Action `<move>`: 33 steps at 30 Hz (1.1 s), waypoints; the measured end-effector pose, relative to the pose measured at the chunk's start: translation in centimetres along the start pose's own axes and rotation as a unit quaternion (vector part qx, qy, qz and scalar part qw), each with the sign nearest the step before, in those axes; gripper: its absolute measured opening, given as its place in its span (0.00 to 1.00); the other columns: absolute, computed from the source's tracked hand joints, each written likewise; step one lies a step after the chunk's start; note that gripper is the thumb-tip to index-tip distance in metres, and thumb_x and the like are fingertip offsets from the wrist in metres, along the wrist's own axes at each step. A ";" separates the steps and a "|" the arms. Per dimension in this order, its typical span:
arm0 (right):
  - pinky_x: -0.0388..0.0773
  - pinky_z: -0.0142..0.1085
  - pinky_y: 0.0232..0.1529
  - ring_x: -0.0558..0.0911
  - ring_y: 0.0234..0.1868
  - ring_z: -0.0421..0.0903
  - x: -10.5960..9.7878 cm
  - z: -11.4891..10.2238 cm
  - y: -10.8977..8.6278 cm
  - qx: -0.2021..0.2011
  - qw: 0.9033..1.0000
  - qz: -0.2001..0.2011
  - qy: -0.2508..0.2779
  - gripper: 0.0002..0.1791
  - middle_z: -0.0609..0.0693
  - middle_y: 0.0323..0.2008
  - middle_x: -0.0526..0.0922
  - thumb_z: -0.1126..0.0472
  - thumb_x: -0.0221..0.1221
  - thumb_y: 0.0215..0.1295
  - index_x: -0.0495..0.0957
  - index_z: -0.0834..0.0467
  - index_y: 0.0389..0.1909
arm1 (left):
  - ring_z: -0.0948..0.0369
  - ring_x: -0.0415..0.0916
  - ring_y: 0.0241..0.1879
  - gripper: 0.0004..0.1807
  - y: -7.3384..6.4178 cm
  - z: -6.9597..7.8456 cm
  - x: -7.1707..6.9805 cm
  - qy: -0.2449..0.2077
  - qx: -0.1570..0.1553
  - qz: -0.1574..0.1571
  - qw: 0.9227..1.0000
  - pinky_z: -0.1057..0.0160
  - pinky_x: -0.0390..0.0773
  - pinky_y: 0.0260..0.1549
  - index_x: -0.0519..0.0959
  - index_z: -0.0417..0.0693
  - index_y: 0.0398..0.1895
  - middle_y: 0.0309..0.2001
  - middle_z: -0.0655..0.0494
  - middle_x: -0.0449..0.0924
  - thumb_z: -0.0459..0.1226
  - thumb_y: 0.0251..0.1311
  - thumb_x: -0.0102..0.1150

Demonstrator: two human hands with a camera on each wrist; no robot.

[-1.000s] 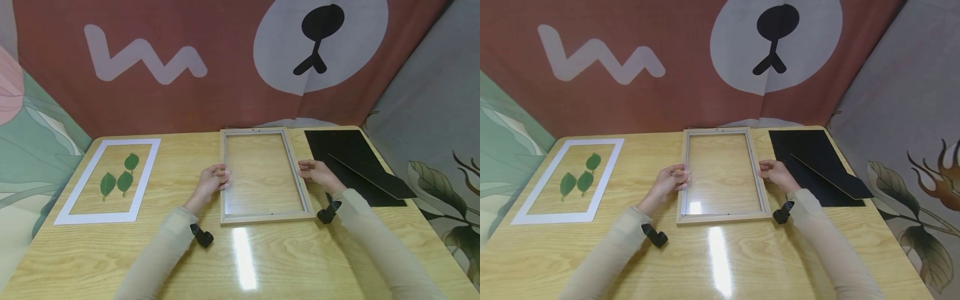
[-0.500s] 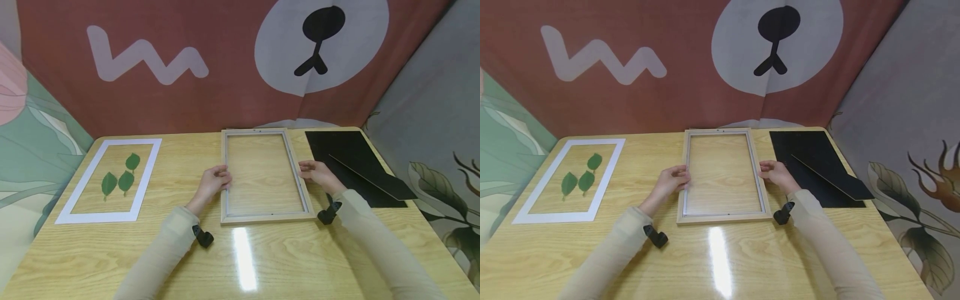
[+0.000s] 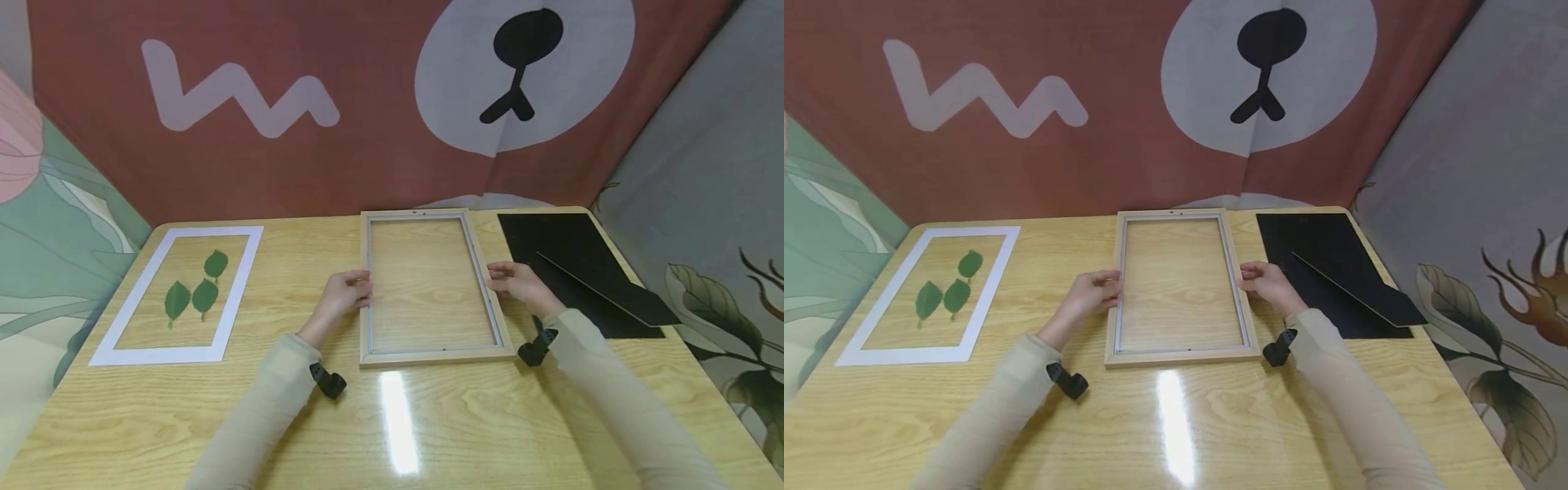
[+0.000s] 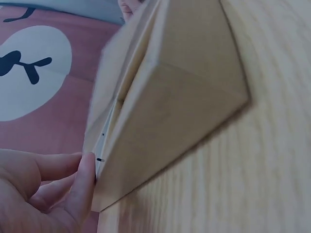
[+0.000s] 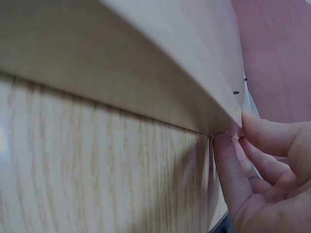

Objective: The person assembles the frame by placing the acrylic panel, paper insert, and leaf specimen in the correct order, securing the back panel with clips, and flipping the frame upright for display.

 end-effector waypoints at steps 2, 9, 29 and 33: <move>0.75 0.39 0.60 0.71 0.60 0.52 0.0 0.0 0.0 -0.001 1.000 -0.001 -0.002 0.28 0.66 0.64 0.66 0.63 0.50 0.71 0.58 0.66 0.69 | 0.61 0.79 0.35 0.21 0.0 0.0 -0.1 0.010 0.002 0.006 1.000 0.74 0.83 0.33 0.70 0.32 0.62 0.52 0.35 0.76 0.27 0.65 0.52; 0.77 0.33 0.55 0.74 0.57 0.49 -0.1 0.0 -0.2 -0.007 1.000 -0.001 -0.001 0.28 0.67 0.63 0.67 0.63 0.51 0.71 0.58 0.67 0.69 | 0.64 0.78 0.31 0.21 0.0 0.3 -0.1 0.041 0.018 0.012 0.999 0.75 0.83 0.32 0.72 0.31 0.60 0.48 0.36 0.78 0.27 0.64 0.54; 0.71 0.47 0.66 0.69 0.63 0.55 0.0 0.1 0.1 0.000 1.000 0.001 0.009 0.28 0.67 0.65 0.65 0.65 0.49 0.71 0.57 0.67 0.69 | 0.52 0.81 0.49 0.23 0.0 0.5 -0.4 0.079 0.015 -0.007 0.997 0.63 0.83 0.47 0.70 0.31 0.61 0.54 0.35 0.78 0.25 0.61 0.56; 0.70 0.48 0.66 0.68 0.64 0.55 0.1 0.0 0.1 -0.002 1.000 0.002 0.009 0.28 0.67 0.66 0.64 0.65 0.49 0.71 0.57 0.67 0.69 | 0.50 0.79 0.51 0.24 -0.2 0.5 -0.5 0.089 0.018 -0.013 0.996 0.62 0.83 0.49 0.70 0.33 0.62 0.55 0.37 0.77 0.27 0.61 0.57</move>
Point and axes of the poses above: each hand's wrist, its own y-axis towards the middle knuckle, its own x-axis out of the palm, z = x × y, the point moved 9 cm from there along y, towards the middle knuckle
